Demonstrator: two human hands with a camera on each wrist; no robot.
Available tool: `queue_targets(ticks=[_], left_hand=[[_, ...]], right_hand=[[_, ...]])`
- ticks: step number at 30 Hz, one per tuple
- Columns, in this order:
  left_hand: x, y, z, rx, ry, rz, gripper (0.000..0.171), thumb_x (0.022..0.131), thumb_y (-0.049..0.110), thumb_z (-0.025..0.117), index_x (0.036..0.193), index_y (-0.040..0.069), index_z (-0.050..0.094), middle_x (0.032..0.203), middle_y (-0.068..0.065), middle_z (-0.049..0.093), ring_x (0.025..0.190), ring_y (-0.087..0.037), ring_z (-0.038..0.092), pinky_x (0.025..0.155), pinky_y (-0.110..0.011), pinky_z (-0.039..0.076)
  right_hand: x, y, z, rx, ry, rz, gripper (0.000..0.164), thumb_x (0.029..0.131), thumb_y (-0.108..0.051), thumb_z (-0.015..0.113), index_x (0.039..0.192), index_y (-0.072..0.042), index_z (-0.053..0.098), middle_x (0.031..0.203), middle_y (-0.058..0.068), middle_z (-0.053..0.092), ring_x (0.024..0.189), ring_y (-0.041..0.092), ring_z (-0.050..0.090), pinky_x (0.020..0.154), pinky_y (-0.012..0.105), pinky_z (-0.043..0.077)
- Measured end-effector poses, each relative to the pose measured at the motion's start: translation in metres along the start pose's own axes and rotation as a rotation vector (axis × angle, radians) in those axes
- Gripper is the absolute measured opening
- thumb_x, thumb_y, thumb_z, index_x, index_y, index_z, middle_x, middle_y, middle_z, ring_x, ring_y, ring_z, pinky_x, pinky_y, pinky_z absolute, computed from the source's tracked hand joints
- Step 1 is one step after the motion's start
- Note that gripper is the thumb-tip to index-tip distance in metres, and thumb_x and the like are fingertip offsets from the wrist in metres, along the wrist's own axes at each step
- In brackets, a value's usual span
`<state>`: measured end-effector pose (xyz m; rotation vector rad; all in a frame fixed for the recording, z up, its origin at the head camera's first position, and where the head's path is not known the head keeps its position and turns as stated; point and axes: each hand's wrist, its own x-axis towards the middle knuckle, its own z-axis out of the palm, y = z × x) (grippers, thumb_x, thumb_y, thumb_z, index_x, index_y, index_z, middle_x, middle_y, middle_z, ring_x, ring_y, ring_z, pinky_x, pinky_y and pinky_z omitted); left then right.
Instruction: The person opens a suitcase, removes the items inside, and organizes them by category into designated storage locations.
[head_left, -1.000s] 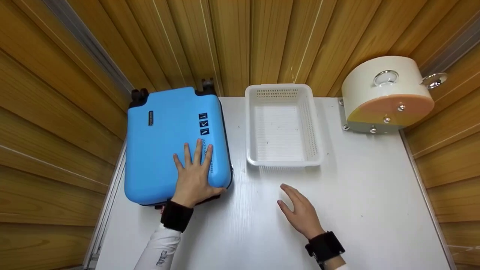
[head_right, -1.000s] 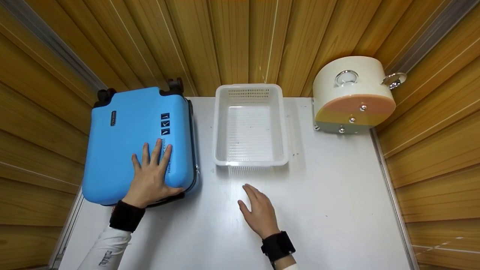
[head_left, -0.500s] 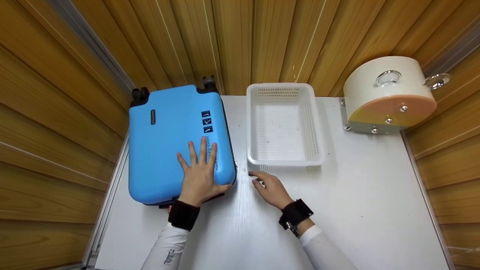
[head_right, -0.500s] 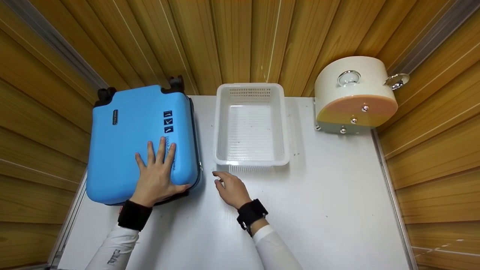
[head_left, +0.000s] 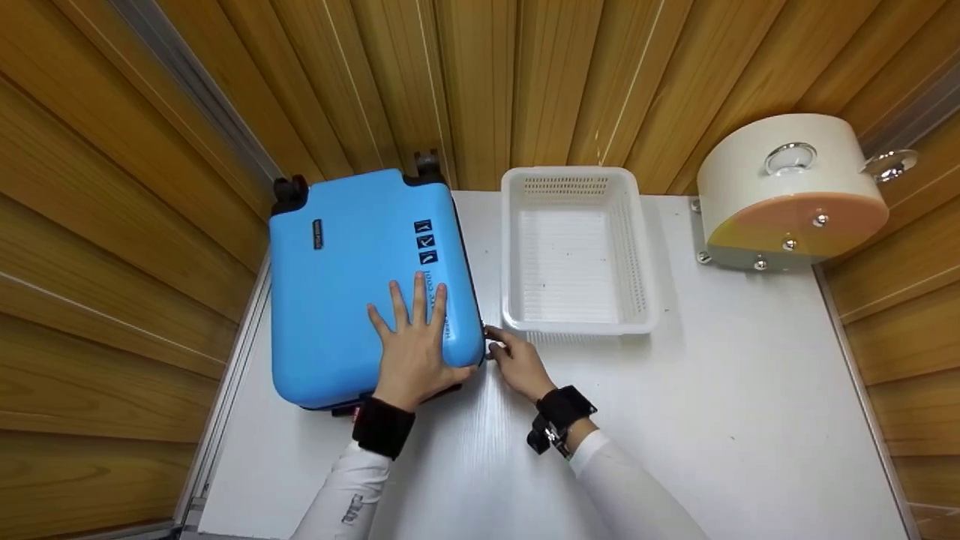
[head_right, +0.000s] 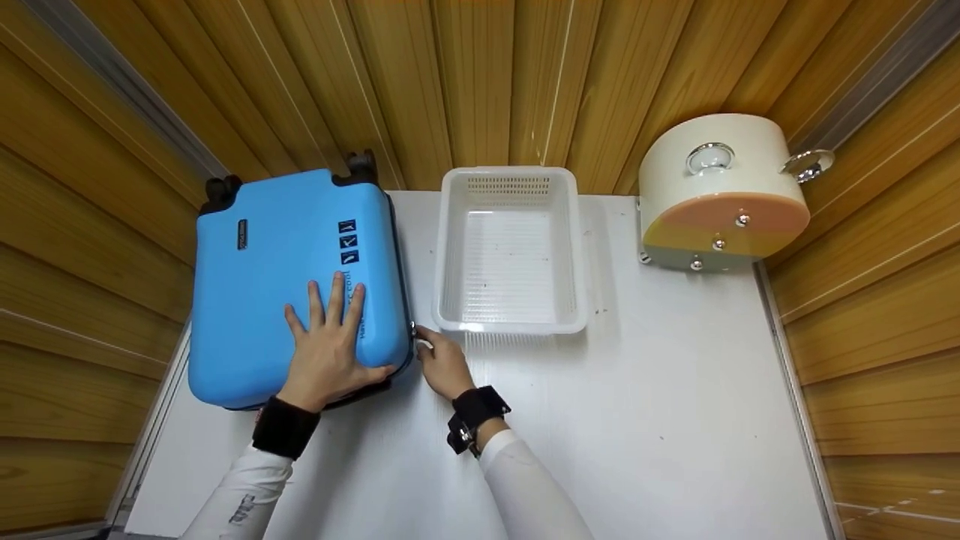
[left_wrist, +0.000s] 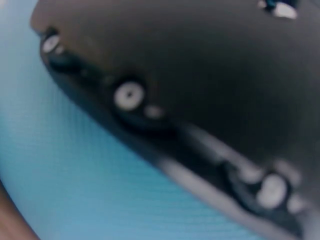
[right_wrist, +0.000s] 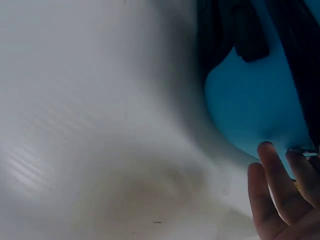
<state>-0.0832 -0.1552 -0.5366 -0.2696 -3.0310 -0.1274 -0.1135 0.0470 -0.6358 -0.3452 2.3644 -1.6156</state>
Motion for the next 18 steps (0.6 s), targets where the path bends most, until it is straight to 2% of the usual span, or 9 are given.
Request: queue_targets(ticks=[6,9,14,18], left_hand=[[0.0018,0.0035,0.0014,0.012,-0.009,0.006,0.143,0.063,0.086,0.080,0.170,0.011,0.022,0.175,-0.026,0.008,0.155,-0.062,0.007,0.110,-0.089,0.010],[0.0022,0.0035,0.0005,0.010,-0.013,0.003,0.142,0.064,0.086,0.080,0.170,0.011,0.022,0.175,-0.026,0.008,0.155,-0.062,0.007,0.110,-0.089,0.010],[0.0022,0.0025,0.0001,0.018,0.009,-0.002,0.142,0.063,0.086,0.080,0.169,0.011,0.024,0.175,-0.026,0.010,0.155,-0.062,0.009,0.109,-0.089,0.013],[0.0011,0.0029,0.0022,0.026,0.028,-0.003,0.142,0.063,0.087,0.079,0.169,0.011,0.025,0.174,-0.026,0.011,0.155,-0.062,0.011,0.108,-0.089,0.015]], right_hand=[[-0.0032,0.0025,0.0029,0.008,0.085,0.006,0.031,0.105,-0.005,0.060,0.133,0.006,0.067,0.112,0.020,0.075,0.087,0.031,0.074,0.071,0.031,0.058],[-0.0024,0.0021,0.0024,-0.005,0.099,-0.012,0.027,0.105,-0.004,0.061,0.128,0.007,0.069,0.105,0.018,0.075,0.079,0.028,0.073,0.067,0.029,0.057],[-0.0001,0.0022,0.0008,-0.119,0.125,-0.093,0.022,0.104,-0.004,0.061,0.119,0.006,0.072,0.088,0.010,0.072,0.073,0.020,0.067,0.067,0.031,0.055],[-0.0043,0.0056,-0.0001,-0.175,0.125,-0.127,0.019,0.105,-0.006,0.059,0.115,0.002,0.074,0.083,0.009,0.070,0.075,0.017,0.063,0.070,0.035,0.054]])
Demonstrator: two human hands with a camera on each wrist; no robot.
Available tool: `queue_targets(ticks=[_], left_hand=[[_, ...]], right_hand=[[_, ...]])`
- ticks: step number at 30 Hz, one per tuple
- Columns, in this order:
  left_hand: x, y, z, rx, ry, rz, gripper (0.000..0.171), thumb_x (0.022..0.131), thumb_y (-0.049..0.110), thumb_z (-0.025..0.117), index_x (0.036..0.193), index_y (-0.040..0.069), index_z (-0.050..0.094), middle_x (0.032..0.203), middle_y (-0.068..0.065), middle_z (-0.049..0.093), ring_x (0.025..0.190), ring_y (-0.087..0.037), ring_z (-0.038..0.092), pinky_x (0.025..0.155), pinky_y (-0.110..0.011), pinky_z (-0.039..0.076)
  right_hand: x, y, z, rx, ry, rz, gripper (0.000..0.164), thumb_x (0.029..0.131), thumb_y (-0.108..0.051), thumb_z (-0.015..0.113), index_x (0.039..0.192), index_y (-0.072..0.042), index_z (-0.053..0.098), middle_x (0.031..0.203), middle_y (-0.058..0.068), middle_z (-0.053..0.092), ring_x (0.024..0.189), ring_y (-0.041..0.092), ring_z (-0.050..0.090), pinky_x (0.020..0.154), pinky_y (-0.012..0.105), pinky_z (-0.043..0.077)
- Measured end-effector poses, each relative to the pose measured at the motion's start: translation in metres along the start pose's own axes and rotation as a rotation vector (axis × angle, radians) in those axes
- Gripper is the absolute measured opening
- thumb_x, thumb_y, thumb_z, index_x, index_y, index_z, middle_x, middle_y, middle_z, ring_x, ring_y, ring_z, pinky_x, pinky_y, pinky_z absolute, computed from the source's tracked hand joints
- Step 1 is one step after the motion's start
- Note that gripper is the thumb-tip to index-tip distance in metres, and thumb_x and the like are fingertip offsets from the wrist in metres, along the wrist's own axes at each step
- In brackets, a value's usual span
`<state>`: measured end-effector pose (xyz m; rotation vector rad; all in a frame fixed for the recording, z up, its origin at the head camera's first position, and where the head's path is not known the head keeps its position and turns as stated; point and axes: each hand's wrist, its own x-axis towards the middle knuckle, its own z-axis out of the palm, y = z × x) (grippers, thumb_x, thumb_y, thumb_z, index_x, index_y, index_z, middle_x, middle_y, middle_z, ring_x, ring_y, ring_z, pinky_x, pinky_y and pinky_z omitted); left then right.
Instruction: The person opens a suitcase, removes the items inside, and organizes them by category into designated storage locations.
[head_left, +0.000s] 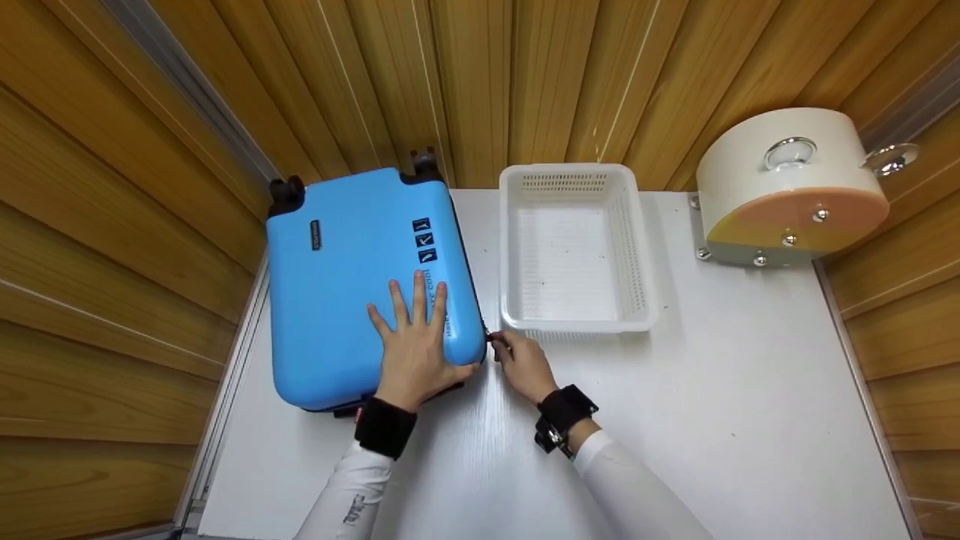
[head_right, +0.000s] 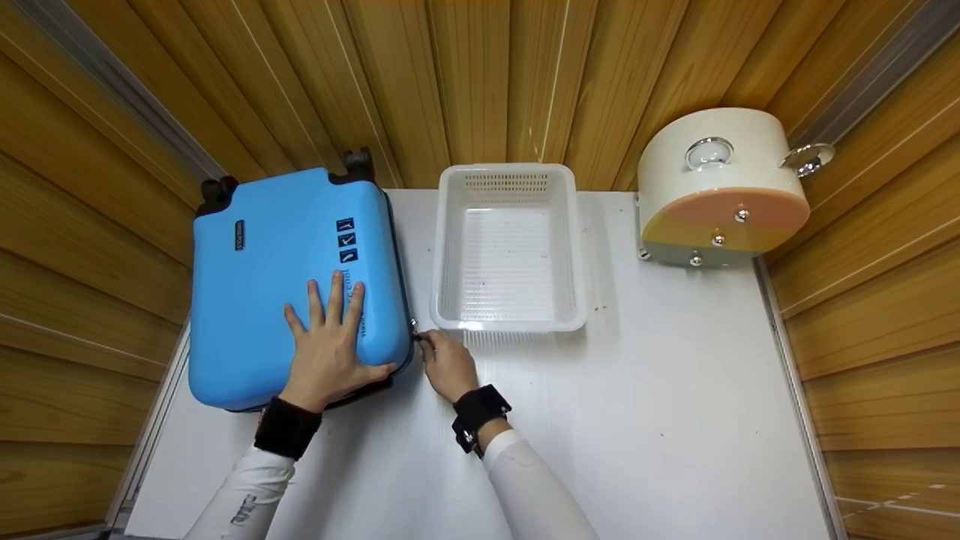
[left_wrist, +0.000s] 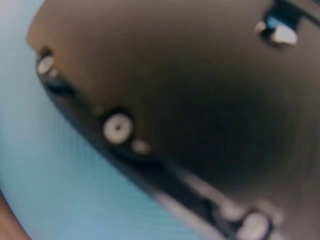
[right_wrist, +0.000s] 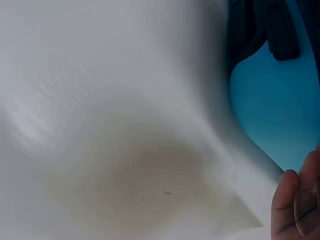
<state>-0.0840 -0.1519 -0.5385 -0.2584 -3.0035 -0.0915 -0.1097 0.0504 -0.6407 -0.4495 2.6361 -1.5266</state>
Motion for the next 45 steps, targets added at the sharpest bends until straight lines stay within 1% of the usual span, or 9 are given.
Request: queue_targets(ticks=[4,7,17,23,31,35,37,41,45], left_hand=[[-0.003,0.002,0.002,-0.001,0.004,-0.006,0.143,0.061,0.087,0.081,0.169,0.011,0.026,0.174,-0.026,0.013,0.155,-0.062,0.013,0.108,-0.089,0.016],[-0.003,0.005,0.004,0.001,0.024,-0.010,0.143,0.060,0.087,0.081,0.168,0.010,0.028,0.173,-0.026,0.016,0.154,-0.062,0.015,0.107,-0.089,0.018],[0.000,0.015,0.007,-0.007,0.093,-0.046,0.141,0.057,0.085,0.084,0.166,0.011,0.035,0.172,-0.027,0.021,0.153,-0.062,0.020,0.107,-0.089,0.021],[0.006,0.026,0.007,0.023,0.078,-0.072,0.139,0.061,0.089,0.078,0.167,0.012,0.032,0.172,-0.027,0.021,0.153,-0.062,0.021,0.107,-0.088,0.023],[0.020,0.046,0.007,0.064,0.069,-0.130,0.141,0.062,0.092,0.074,0.169,0.013,0.029,0.173,-0.026,0.019,0.154,-0.061,0.018,0.108,-0.087,0.024],[0.026,0.056,0.008,0.079,0.047,-0.161,0.142,0.062,0.093,0.073,0.169,0.013,0.027,0.173,-0.026,0.018,0.154,-0.061,0.017,0.109,-0.086,0.024],[0.029,0.059,0.007,0.074,0.031,-0.166,0.142,0.062,0.093,0.074,0.169,0.012,0.025,0.173,-0.027,0.016,0.154,-0.061,0.016,0.109,-0.087,0.023],[0.031,0.058,0.001,0.031,0.008,-0.123,0.140,0.066,0.088,0.076,0.169,0.008,0.024,0.173,-0.030,0.015,0.153,-0.064,0.014,0.109,-0.087,0.022],[0.023,0.037,-0.013,-0.111,-0.025,-0.039,0.127,0.071,0.071,0.087,0.167,0.010,0.032,0.174,-0.026,0.016,0.155,-0.061,0.012,0.112,-0.086,0.016]], right_hand=[[-0.012,0.006,-0.001,-0.024,-0.035,-0.016,0.020,0.107,-0.006,0.057,0.116,0.000,0.074,0.085,0.017,0.072,0.074,0.015,0.063,0.070,0.035,0.054],[-0.023,0.009,-0.001,-0.030,-0.032,-0.025,0.020,0.107,-0.006,0.058,0.116,-0.001,0.075,0.085,0.019,0.073,0.073,0.014,0.063,0.069,0.034,0.054],[-0.057,0.007,0.014,0.050,0.036,-0.054,0.020,0.108,-0.009,0.059,0.118,-0.002,0.075,0.079,-0.002,0.069,0.070,0.009,0.064,0.066,0.030,0.054],[-0.068,0.003,0.021,0.067,0.045,-0.032,0.019,0.108,-0.009,0.059,0.116,0.000,0.073,0.076,-0.004,0.068,0.066,0.004,0.059,0.062,0.028,0.051],[-0.066,-0.001,0.020,0.021,0.026,-0.009,0.019,0.108,-0.010,0.059,0.108,0.005,0.070,0.075,-0.007,0.066,0.066,0.003,0.056,0.062,0.027,0.049],[-0.065,-0.001,0.014,0.002,-0.020,-0.006,0.019,0.107,-0.010,0.059,0.109,0.005,0.071,0.075,-0.003,0.068,0.065,0.006,0.059,0.061,0.027,0.051],[-0.061,0.001,0.007,-0.030,-0.043,-0.001,0.019,0.107,-0.010,0.060,0.111,0.003,0.073,0.081,0.000,0.073,0.070,0.009,0.064,0.064,0.029,0.054],[-0.048,0.006,-0.015,-0.114,-0.087,-0.013,0.018,0.104,-0.011,0.065,0.113,-0.005,0.079,0.100,0.004,0.079,0.088,0.016,0.073,0.075,0.037,0.059],[-0.032,0.009,-0.033,-0.166,-0.148,-0.066,0.017,0.103,-0.014,0.068,0.111,-0.010,0.082,0.100,0.006,0.080,0.089,0.019,0.073,0.077,0.041,0.059]])
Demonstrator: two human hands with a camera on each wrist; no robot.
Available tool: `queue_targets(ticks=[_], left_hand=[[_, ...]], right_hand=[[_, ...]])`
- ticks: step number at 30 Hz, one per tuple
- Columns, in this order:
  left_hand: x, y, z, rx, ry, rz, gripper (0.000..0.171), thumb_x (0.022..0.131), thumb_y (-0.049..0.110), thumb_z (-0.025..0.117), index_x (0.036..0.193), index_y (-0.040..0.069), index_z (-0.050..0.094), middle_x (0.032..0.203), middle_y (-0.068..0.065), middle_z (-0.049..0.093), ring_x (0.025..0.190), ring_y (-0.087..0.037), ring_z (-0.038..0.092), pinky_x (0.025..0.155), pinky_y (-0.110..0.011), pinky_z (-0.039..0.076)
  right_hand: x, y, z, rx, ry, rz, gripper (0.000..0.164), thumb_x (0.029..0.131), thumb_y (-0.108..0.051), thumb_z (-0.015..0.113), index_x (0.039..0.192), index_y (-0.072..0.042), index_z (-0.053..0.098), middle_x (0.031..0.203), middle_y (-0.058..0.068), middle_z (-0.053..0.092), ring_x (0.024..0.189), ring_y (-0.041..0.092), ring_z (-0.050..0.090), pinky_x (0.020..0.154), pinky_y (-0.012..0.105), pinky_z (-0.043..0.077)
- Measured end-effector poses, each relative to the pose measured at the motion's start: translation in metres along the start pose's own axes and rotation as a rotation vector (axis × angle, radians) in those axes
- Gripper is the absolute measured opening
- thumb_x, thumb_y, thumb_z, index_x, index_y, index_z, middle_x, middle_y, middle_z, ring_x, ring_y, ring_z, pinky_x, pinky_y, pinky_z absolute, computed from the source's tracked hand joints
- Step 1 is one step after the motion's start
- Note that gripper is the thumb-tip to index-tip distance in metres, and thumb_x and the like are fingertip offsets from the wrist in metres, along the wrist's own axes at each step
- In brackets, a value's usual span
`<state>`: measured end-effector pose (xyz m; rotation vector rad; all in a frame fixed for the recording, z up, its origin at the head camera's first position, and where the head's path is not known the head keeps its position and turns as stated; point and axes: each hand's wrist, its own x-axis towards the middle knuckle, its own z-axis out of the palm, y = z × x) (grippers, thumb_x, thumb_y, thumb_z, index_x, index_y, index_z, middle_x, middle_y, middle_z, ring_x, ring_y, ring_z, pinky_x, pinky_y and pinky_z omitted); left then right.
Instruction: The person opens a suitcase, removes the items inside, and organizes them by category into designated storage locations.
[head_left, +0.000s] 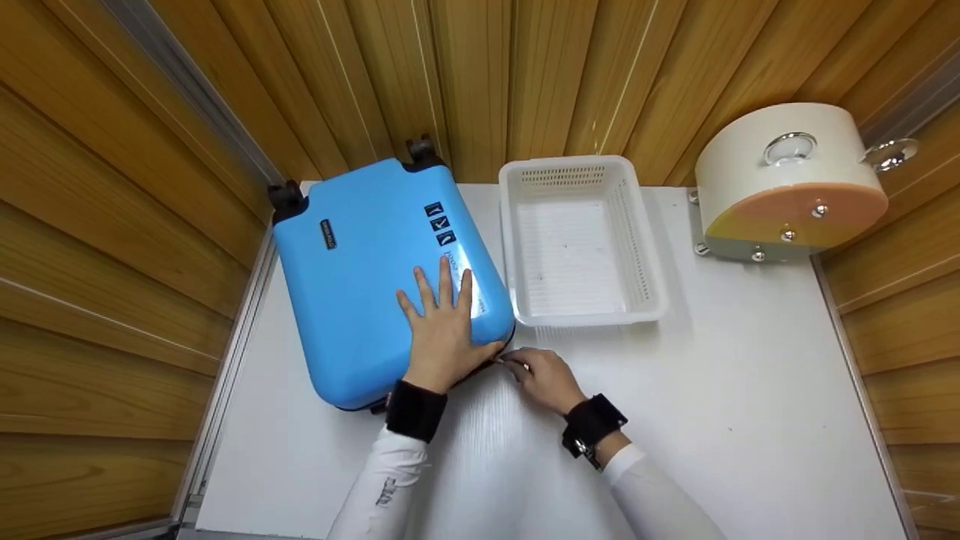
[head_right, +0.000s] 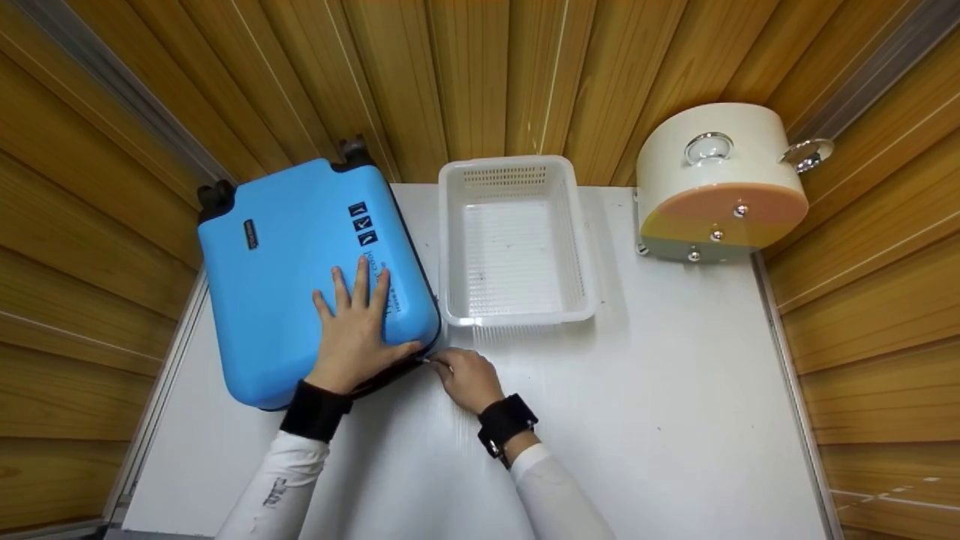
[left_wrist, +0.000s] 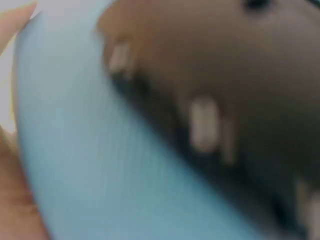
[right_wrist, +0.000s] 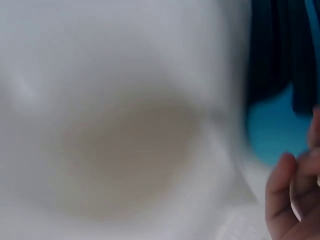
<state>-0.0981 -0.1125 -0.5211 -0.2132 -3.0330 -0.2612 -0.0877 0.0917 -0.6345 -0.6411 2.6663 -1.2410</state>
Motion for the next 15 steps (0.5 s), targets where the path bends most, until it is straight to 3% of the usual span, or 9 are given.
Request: queue_targets(ticks=[4,7,10,15], left_hand=[[-0.017,-0.039,-0.014,-0.096,-0.029,-0.009,0.128,0.065,0.066,0.094,0.167,0.016,0.035,0.176,-0.018,0.014,0.159,-0.053,0.008,0.115,-0.085,0.008],[-0.033,-0.064,-0.012,-0.084,-0.004,-0.035,0.136,0.059,0.075,0.092,0.168,0.018,0.033,0.177,-0.016,0.014,0.160,-0.053,0.006,0.116,-0.084,0.006],[-0.042,-0.074,-0.005,-0.054,0.051,-0.025,0.137,0.057,0.078,0.090,0.167,0.019,0.035,0.176,-0.015,0.019,0.159,-0.053,0.009,0.116,-0.083,0.008],[-0.044,-0.076,0.001,-0.023,0.119,-0.012,0.134,0.056,0.080,0.088,0.165,0.020,0.039,0.174,-0.016,0.025,0.158,-0.055,0.016,0.115,-0.084,0.012]], right_hand=[[0.009,0.004,-0.009,-0.029,-0.044,-0.047,0.018,0.104,-0.017,0.068,0.108,-0.008,0.082,0.097,0.002,0.079,0.088,0.018,0.073,0.076,0.040,0.058],[0.008,0.005,-0.007,-0.041,-0.052,-0.057,0.019,0.104,-0.016,0.067,0.107,-0.004,0.081,0.099,0.001,0.079,0.091,0.020,0.074,0.079,0.042,0.059],[0.006,0.005,-0.003,-0.039,-0.048,-0.064,0.019,0.104,-0.014,0.066,0.107,-0.002,0.080,0.101,0.002,0.079,0.094,0.022,0.075,0.080,0.044,0.060],[0.005,0.005,0.000,-0.009,-0.036,-0.087,0.017,0.102,-0.011,0.067,0.107,-0.003,0.082,0.099,0.002,0.080,0.093,0.022,0.076,0.080,0.043,0.060]])
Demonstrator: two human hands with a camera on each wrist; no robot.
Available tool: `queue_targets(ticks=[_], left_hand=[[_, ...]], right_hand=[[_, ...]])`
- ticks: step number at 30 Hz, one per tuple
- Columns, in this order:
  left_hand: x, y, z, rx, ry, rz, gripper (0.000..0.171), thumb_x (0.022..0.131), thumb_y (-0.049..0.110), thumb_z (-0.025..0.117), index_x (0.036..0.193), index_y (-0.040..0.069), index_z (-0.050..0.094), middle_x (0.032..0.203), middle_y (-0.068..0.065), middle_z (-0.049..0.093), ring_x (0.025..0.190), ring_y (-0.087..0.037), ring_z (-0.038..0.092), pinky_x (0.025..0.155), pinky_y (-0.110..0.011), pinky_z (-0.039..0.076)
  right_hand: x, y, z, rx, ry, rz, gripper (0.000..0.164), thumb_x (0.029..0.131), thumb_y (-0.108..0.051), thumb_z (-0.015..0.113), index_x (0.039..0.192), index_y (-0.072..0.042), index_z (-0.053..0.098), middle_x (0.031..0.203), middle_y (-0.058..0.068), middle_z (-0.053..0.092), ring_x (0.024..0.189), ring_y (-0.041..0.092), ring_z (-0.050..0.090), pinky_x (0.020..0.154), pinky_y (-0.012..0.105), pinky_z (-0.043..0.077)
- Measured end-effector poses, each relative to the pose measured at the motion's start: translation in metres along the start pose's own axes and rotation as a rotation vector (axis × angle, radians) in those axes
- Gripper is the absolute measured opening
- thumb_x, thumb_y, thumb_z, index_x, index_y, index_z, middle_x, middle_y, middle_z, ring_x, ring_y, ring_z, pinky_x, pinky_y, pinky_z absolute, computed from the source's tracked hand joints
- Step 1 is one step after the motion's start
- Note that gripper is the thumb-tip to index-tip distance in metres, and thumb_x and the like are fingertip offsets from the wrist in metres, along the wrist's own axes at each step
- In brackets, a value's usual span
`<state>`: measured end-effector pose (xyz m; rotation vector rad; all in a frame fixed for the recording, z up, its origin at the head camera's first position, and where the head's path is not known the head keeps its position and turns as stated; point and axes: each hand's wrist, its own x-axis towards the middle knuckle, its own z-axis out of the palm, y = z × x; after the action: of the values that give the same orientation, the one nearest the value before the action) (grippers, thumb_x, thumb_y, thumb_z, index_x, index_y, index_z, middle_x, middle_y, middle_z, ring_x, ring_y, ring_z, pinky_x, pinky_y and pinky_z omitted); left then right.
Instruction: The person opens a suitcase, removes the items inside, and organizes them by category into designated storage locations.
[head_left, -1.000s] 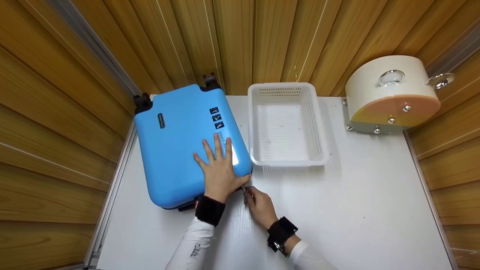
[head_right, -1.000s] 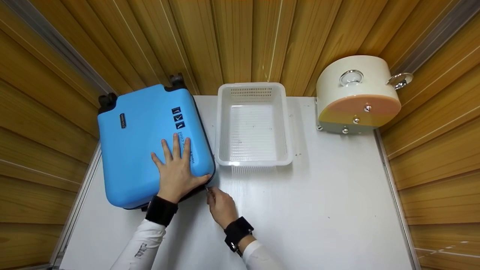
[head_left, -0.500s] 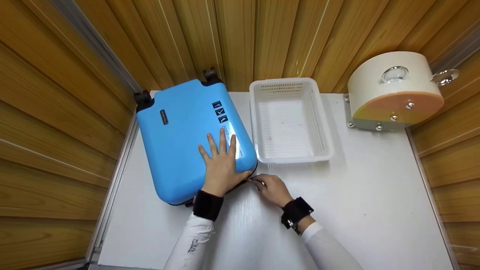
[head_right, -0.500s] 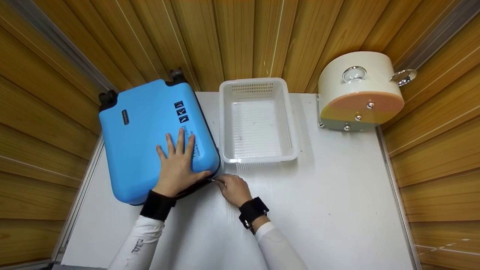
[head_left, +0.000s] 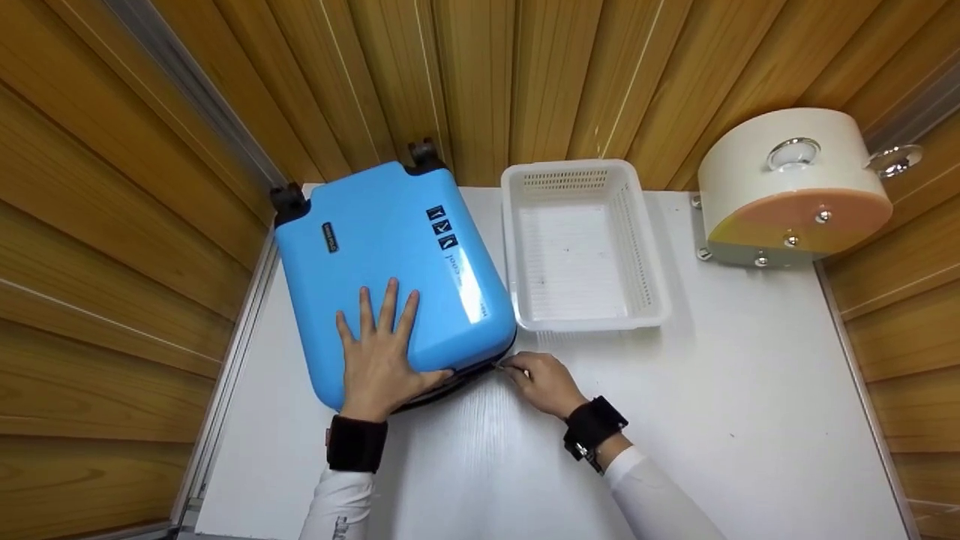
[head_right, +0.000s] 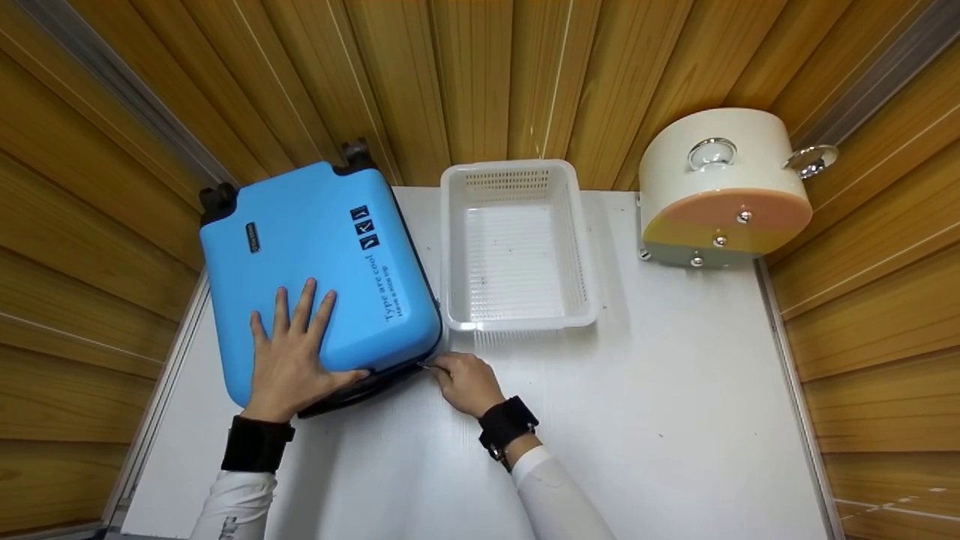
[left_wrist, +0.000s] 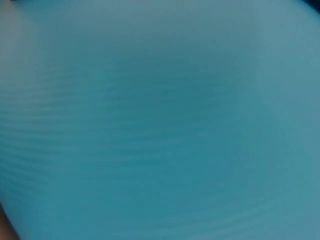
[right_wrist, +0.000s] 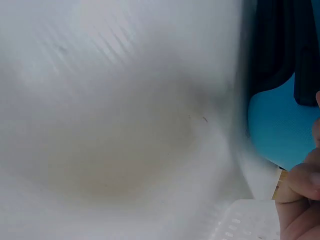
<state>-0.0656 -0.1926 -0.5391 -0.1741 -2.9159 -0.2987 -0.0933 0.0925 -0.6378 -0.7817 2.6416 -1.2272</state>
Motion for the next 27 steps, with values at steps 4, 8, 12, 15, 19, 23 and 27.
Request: queue_targets(ticks=[4,8,12,15,19,23,27], left_hand=[[-0.001,0.000,0.002,0.002,0.020,0.003,0.134,0.055,0.082,0.087,0.164,0.020,0.041,0.174,-0.015,0.027,0.157,-0.055,0.018,0.115,-0.084,0.013],[-0.001,0.001,0.003,0.002,0.029,-0.006,0.133,0.055,0.084,0.085,0.164,0.020,0.043,0.174,-0.015,0.028,0.157,-0.054,0.019,0.115,-0.084,0.014],[0.001,0.004,0.006,0.009,0.029,-0.022,0.133,0.056,0.085,0.084,0.164,0.021,0.042,0.174,-0.014,0.027,0.158,-0.053,0.018,0.115,-0.083,0.014],[0.004,0.008,0.008,0.011,0.033,-0.037,0.132,0.057,0.085,0.083,0.165,0.020,0.041,0.174,-0.015,0.027,0.158,-0.054,0.017,0.116,-0.083,0.013],[0.008,0.017,0.010,0.017,0.034,-0.064,0.133,0.058,0.086,0.082,0.165,0.021,0.040,0.174,-0.016,0.025,0.158,-0.053,0.016,0.116,-0.083,0.012],[0.013,0.028,0.013,0.039,0.033,-0.090,0.133,0.059,0.087,0.081,0.166,0.021,0.038,0.174,-0.016,0.025,0.158,-0.054,0.016,0.115,-0.084,0.013],[0.021,0.038,0.017,0.067,0.047,-0.108,0.132,0.061,0.085,0.081,0.166,0.018,0.039,0.174,-0.018,0.025,0.156,-0.057,0.017,0.112,-0.086,0.015]], right_hand=[[-0.002,-0.002,0.001,0.013,0.005,0.000,0.016,0.101,-0.009,0.068,0.106,-0.006,0.083,0.100,0.003,0.080,0.093,0.021,0.076,0.080,0.042,0.060],[-0.005,-0.006,0.002,0.028,0.017,-0.007,0.019,0.099,-0.006,0.067,0.109,-0.005,0.083,0.103,0.007,0.081,0.096,0.024,0.077,0.082,0.043,0.061],[-0.007,-0.008,0.005,-0.003,0.063,-0.031,0.022,0.096,-0.003,0.068,0.112,-0.004,0.083,0.101,0.009,0.081,0.093,0.025,0.077,0.078,0.041,0.061],[-0.008,-0.009,0.007,-0.054,0.114,-0.058,0.022,0.094,-0.001,0.069,0.112,-0.003,0.083,0.097,0.010,0.081,0.087,0.025,0.077,0.073,0.041,0.060],[-0.007,-0.011,0.008,-0.104,0.152,-0.062,0.023,0.093,0.000,0.070,0.113,-0.002,0.082,0.093,0.010,0.079,0.082,0.025,0.075,0.070,0.042,0.059],[-0.006,-0.012,0.009,-0.130,0.166,-0.054,0.025,0.093,0.002,0.069,0.114,-0.002,0.082,0.096,0.012,0.080,0.086,0.028,0.076,0.072,0.044,0.060],[-0.002,-0.014,0.014,-0.138,0.187,-0.045,0.025,0.092,0.004,0.068,0.114,0.001,0.081,0.099,0.015,0.079,0.090,0.031,0.077,0.076,0.045,0.062]])
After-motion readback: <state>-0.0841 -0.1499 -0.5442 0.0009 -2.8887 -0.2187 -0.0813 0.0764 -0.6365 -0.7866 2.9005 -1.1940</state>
